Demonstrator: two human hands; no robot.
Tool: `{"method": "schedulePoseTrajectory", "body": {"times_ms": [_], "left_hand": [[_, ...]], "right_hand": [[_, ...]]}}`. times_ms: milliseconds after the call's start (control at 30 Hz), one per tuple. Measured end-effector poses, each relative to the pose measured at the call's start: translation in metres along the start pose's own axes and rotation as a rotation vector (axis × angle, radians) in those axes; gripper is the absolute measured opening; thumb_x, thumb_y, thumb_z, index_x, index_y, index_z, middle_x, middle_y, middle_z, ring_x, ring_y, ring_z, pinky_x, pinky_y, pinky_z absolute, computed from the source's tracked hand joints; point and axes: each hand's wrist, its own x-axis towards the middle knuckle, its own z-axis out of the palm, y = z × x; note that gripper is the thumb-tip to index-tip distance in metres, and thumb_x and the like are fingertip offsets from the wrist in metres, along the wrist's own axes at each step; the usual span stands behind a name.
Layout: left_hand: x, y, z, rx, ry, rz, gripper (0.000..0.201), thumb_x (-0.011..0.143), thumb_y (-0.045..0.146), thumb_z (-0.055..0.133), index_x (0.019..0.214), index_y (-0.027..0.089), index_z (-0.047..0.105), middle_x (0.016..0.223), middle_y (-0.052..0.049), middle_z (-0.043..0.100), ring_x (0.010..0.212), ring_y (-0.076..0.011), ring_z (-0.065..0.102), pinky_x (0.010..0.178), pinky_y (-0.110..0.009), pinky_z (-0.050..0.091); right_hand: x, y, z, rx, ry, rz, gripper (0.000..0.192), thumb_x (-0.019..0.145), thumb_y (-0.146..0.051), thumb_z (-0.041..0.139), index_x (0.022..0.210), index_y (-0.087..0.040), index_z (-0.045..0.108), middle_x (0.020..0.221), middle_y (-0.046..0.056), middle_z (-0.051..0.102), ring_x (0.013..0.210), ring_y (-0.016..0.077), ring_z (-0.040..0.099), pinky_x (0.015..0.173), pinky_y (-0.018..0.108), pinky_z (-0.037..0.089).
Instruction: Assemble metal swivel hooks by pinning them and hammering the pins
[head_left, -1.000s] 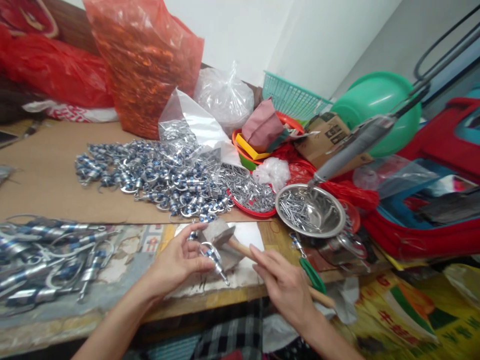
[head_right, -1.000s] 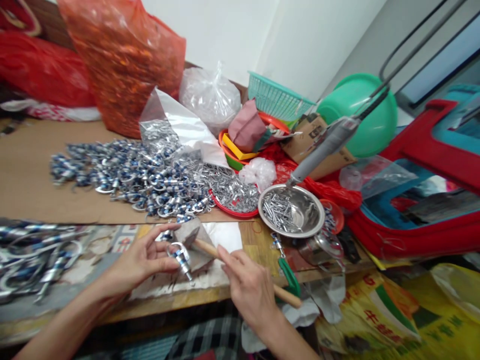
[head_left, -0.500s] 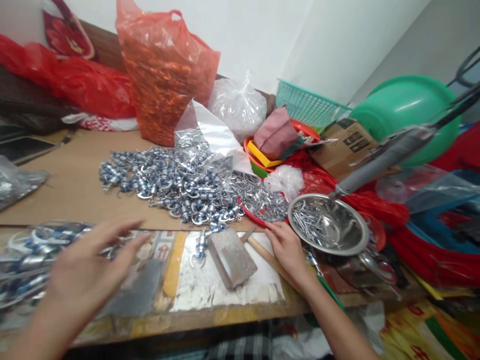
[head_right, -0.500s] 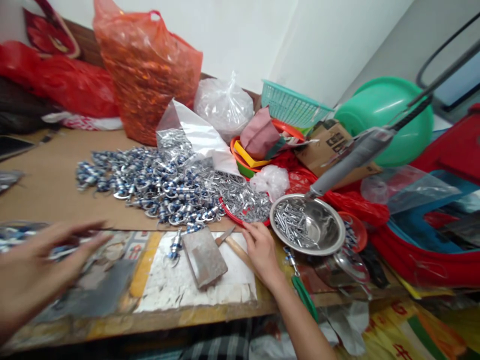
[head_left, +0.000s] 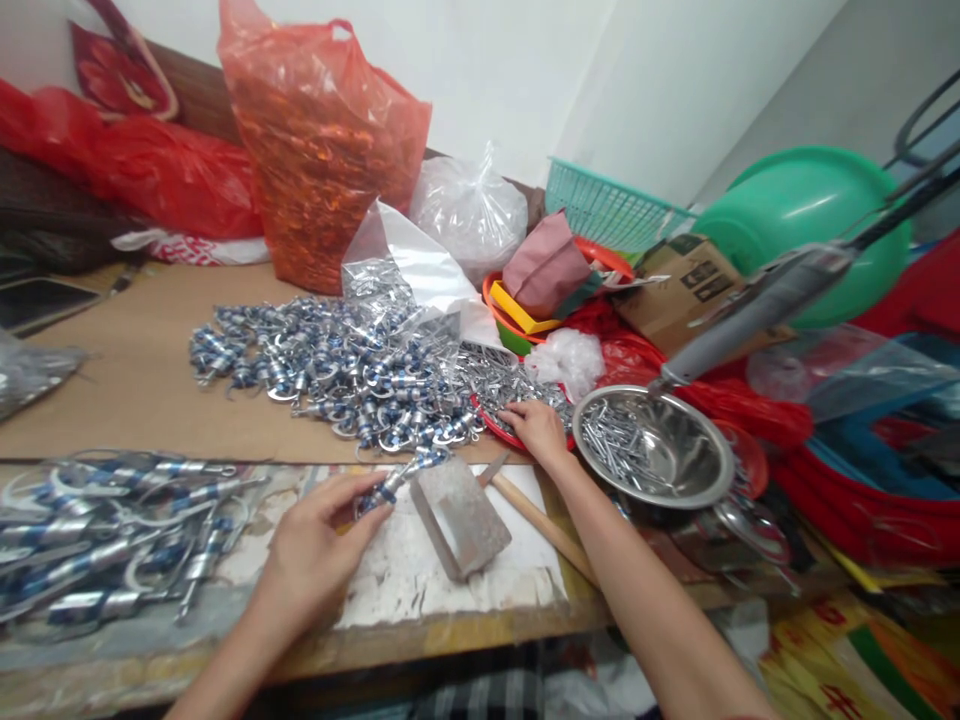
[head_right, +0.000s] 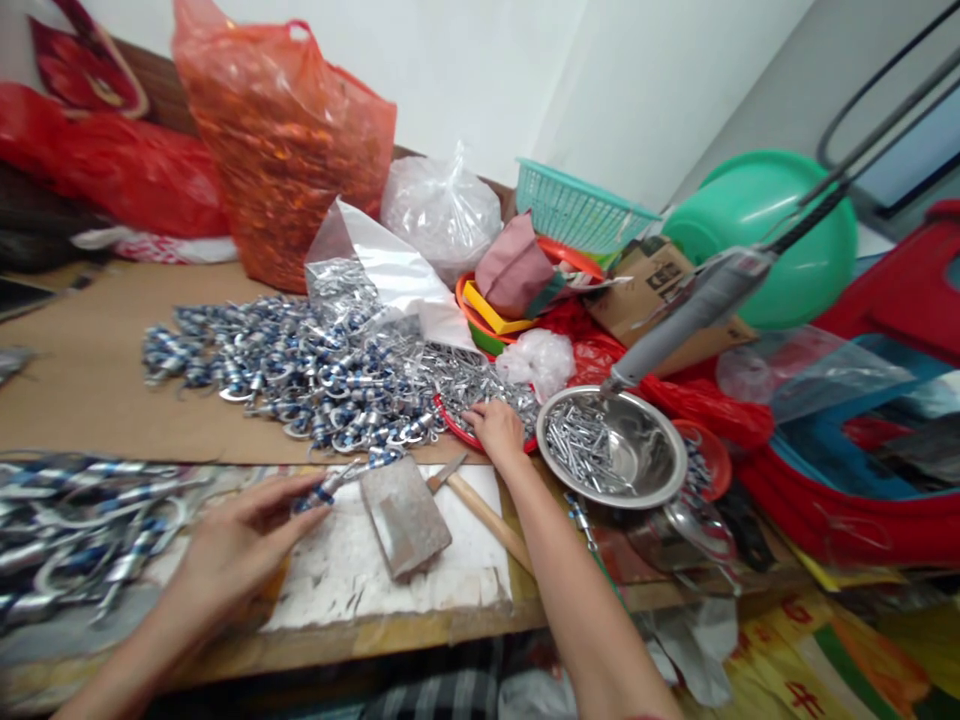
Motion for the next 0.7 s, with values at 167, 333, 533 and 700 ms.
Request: {"method": "schedulePoseTrajectory", "body": {"times_ms": [167, 333, 533, 700], "left_hand": [[-0.003, 0.025, 0.004, -0.178, -0.134, 0.008, 0.014, 0.064, 0.026, 0.066, 0.076, 0.026, 0.073, 0.082, -0.002, 0.072, 0.084, -0.0253, 0.062, 0.08, -0.035, 0.046], [-0.008, 0.022, 0.022, -0.197, -0.137, 0.146, 0.014, 0.068, 0.024, 0.062, 0.077, 0.026, 0.073, 0.086, -0.003, 0.07, 0.083, -0.0232, 0.063, 0.08, -0.033, 0.046], [-0.013, 0.017, 0.028, -0.131, -0.065, 0.225, 0.042, 0.067, 0.025, 0.065, 0.108, 0.021, 0.061, 0.084, -0.004, 0.071, 0.077, -0.021, 0.063, 0.077, -0.032, 0.047], [-0.013, 0.016, 0.03, -0.1, -0.042, 0.278, 0.062, 0.068, 0.023, 0.062, 0.127, 0.021, 0.041, 0.08, 0.0, 0.07, 0.066, -0.0155, 0.061, 0.067, -0.027, 0.048]], "right_hand": [[-0.01, 0.009, -0.016, 0.066, 0.055, -0.016, 0.024, 0.085, -0.025, 0.045, 0.093, -0.02, 0.068, 0.095, 0.007, 0.065, 0.091, 0.0183, 0.057, 0.079, 0.027, 0.04], [-0.038, -0.008, -0.034, 0.187, 0.088, -0.062, 0.021, 0.082, -0.022, 0.051, 0.093, -0.015, 0.067, 0.089, 0.008, 0.067, 0.082, 0.0165, 0.06, 0.078, 0.027, 0.044], [-0.1, -0.067, -0.054, 0.469, -0.082, -0.448, 0.022, 0.081, -0.011, 0.049, 0.093, -0.018, 0.066, 0.081, 0.003, 0.065, 0.075, 0.012, 0.059, 0.068, 0.023, 0.047], [-0.12, -0.093, -0.057, 0.484, -0.077, -0.559, 0.017, 0.081, -0.013, 0.05, 0.084, -0.016, 0.067, 0.077, 0.004, 0.063, 0.071, 0.014, 0.057, 0.065, 0.025, 0.046]]}}
